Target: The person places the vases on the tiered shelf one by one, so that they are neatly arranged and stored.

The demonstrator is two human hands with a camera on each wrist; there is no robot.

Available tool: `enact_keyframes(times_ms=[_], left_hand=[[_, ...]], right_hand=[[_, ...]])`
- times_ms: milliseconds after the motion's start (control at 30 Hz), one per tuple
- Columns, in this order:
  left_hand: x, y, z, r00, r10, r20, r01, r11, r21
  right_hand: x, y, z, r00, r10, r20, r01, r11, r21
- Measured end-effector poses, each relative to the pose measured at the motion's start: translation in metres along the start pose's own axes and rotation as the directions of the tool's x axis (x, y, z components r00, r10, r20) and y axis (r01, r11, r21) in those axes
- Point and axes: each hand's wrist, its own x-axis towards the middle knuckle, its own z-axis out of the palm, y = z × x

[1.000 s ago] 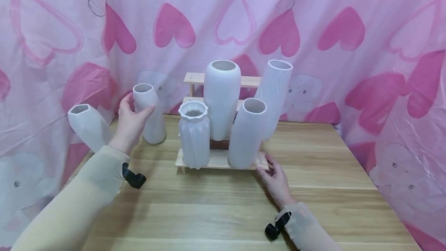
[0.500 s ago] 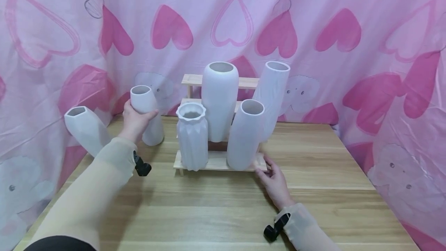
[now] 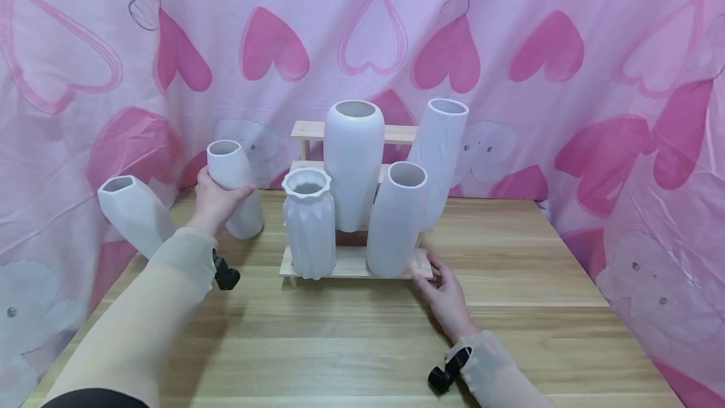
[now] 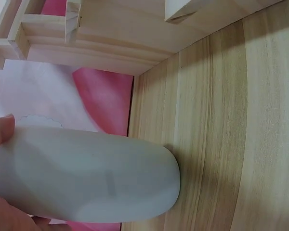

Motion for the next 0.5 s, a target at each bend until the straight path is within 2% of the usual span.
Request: enact_keyframes(times_ms=[233,500], left_hand=[[0.0006,-0.0014,-0.0008,1.000,0.027,0.004,-0.027,1.000,0.008],[0.0017,-0.0038,-0.0038,0.998,0.059,-0.008,-0.058,0.997,0.057]], right_hand=[[0.0008,0.0001,0.0001,1.000,0.012,0.002,-0.012,1.000,0.012],[0.0009,0.0009,0.0003,1.000,0.016,-0.003,-0.016,1.000,0.002]])
